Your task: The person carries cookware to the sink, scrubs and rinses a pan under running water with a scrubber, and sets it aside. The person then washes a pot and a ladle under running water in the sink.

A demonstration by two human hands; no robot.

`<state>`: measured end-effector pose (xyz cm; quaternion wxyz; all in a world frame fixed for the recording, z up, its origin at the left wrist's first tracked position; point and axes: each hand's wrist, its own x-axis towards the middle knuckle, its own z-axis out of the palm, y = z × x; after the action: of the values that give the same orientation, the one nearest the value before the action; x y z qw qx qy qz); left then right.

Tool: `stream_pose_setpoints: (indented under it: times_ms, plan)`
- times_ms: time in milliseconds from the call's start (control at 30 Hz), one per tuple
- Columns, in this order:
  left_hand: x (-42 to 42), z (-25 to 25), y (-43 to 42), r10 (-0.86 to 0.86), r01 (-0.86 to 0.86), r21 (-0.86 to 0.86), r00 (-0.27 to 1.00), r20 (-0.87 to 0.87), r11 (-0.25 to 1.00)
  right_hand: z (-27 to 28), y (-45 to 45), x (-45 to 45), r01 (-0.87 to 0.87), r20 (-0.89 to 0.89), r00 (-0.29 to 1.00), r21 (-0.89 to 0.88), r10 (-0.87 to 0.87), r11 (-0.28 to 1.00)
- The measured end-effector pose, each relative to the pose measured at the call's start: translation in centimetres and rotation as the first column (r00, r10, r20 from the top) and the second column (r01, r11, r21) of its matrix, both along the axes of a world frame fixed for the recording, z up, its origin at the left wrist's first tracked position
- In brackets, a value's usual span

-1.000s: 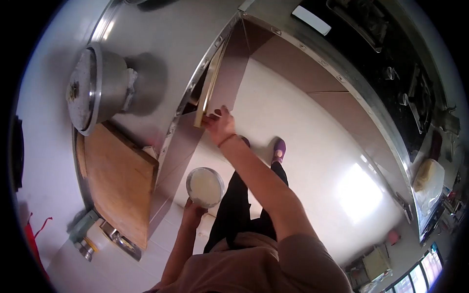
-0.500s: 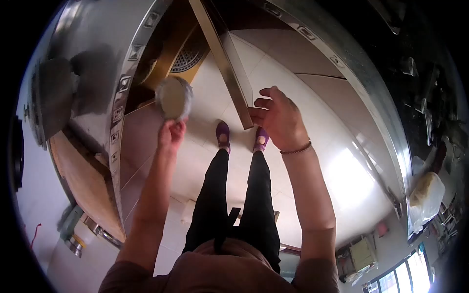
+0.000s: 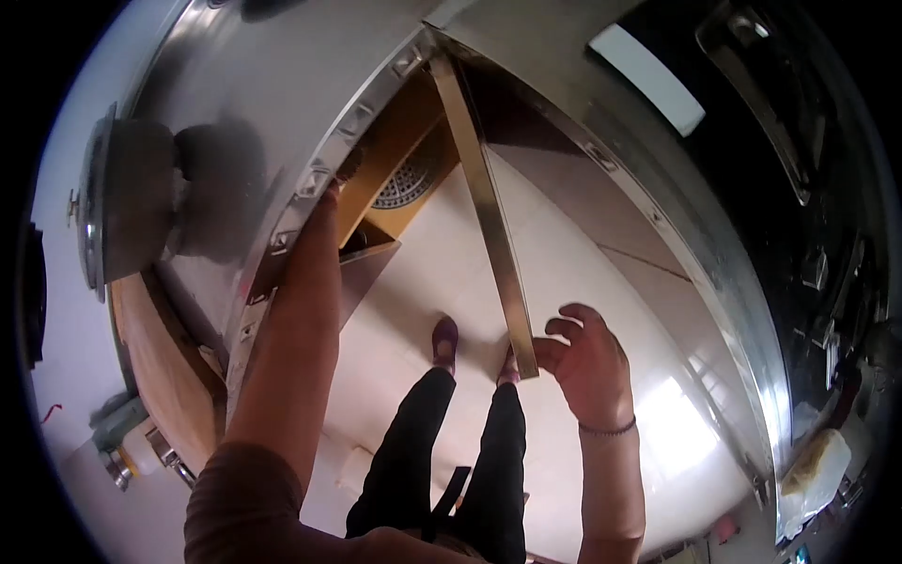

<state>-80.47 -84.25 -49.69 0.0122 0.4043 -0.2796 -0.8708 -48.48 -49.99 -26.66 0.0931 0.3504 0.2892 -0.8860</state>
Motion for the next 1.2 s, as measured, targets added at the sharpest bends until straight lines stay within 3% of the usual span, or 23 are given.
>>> stream_pose_setpoints:
  times_ms: [133, 233, 300, 367, 400, 433, 467, 533, 600, 667, 767, 833, 867, 900, 933, 967, 1000, 1033, 1067, 1133, 1200]
  plan:
    - [1.2, -0.2, 2.0, -0.098, 0.097, -0.028, 0.995, -0.014, 0.995, 0.1, -0.9, 0.3, 0.041, 0.000, 0.999, 0.017, -0.041, 0.999]
    - [6.5, 2.1, 5.7, -0.377, 0.371, -0.135, 0.926, -0.018, 0.919, 0.3, -1.9, 0.6, 0.074, 0.008, 0.997, 0.095, -0.075, 0.993]
    - [13.3, 9.1, 7.9, -0.613, 0.554, -0.327, 0.783, -0.108, 0.765, -0.2, -3.0, 1.3, 0.124, 0.000, 0.992, 0.041, -0.124, 0.991]
    - [19.2, 21.3, 8.7, -0.873, 0.801, -0.369, 0.483, -0.066, 0.471, -0.6, -4.5, 1.7, 0.204, -0.011, 0.979, -0.014, -0.205, 0.979]
    - [20.8, 24.8, 7.9, -0.935, 0.855, -0.386, 0.348, -0.073, 0.348, -0.9, -5.8, 1.7, 0.247, 0.039, 0.968, 0.016, -0.247, 0.969]
    - [22.0, 28.3, 6.8, -0.940, 0.847, -0.409, 0.320, -0.119, 0.340, -1.8, -6.8, 2.0, 0.211, 0.028, 0.977, 0.015, -0.212, 0.977]
    - [22.6, 30.5, 4.9, -0.906, 0.804, -0.419, 0.389, -0.168, 0.423, -2.8, -7.8, 2.2, 0.175, 0.017, 0.984, 0.014, -0.175, 0.984]
    - [21.9, 33.8, 0.5, -0.823, 0.677, -0.475, 0.517, -0.238, 0.562, -3.1, -11.8, 1.4, 0.264, -0.055, 0.960, -0.166, -0.276, 0.950]
    - [20.3, 37.3, -3.2, -0.589, 0.424, -0.532, 0.787, -0.184, 0.733, -2.9, -16.8, -0.6, 0.298, -0.019, 0.954, -0.047, -0.299, 0.953]
    - [18.9, 38.5, -7.4, -0.338, 0.180, -0.478, 0.901, -0.270, 0.860, -1.9, -21.2, -3.5, 0.282, -0.080, 0.954, -0.097, -0.290, 0.954]
    - [16.6, 39.3, -13.5, -0.076, -0.015, -0.346, 0.966, -0.248, 0.938, -2.6, -24.8, -6.2, 0.281, -0.137, 0.942, -0.172, -0.306, 0.944]
    - [14.6, 39.2, -16.8, 0.119, -0.144, -0.166, 0.981, -0.153, 0.976, -3.5, -24.8, -6.0, 0.320, 0.018, 0.947, -0.124, -0.320, 0.939]
    - [13.6, 39.9, -16.3, 0.165, -0.214, -0.319, 0.971, -0.175, 0.923, -4.1, -24.2, -4.9, 0.327, -0.037, 0.941, -0.151, -0.336, 0.933]
    - [13.1, 39.4, -17.8, 0.104, -0.165, -0.275, 0.969, -0.223, 0.947, -3.7, -23.2, -3.9, 0.346, 0.022, 0.938, -0.093, -0.346, 0.934]
    - [12.0, 39.6, -18.2, 0.171, -0.210, -0.180, 0.962, -0.213, 0.961, -3.3, -21.6, -3.3, 0.361, 0.080, 0.931, -0.036, -0.357, 0.932]
    - [10.7, 36.6, -23.5, 0.171, -0.173, 0.013, 0.956, -0.240, 0.985, -4.5, -19.8, -1.9, 0.390, 0.109, 0.916, -0.017, -0.386, 0.920]
    - [10.3, 39.9, -19.2, 0.226, -0.251, -0.107, 0.953, -0.204, 0.962, -7.3, -17.7, 0.2, 0.431, 0.082, 0.899, -0.010, -0.429, 0.902]
    - [9.4, 38.7, -22.9, 0.211, -0.170, 0.215, 0.961, -0.182, 0.962, -10.1, -15.0, 2.2, 0.488, 0.099, 0.869, -0.010, -0.485, 0.873]
    - [9.0, 39.7, -21.2, 0.250, -0.252, 0.011, 0.951, -0.181, 0.968, -11.8, -11.7, 4.0, 0.540, 0.115, 0.837, -0.019, -0.535, 0.841]
    - [8.0, 38.6, -24.3, 0.272, -0.222, 0.308, 0.954, -0.130, 0.925, -12.1, -4.8, 7.2, 0.605, 0.108, 0.787, 0.053, -0.607, 0.794]
    - [6.2, 37.4, -28.0, 0.214, -0.180, 0.239, 0.969, -0.124, 0.954, -8.8, 0.1, 8.4, 0.750, 0.169, 0.619, 0.164, -0.767, 0.641]
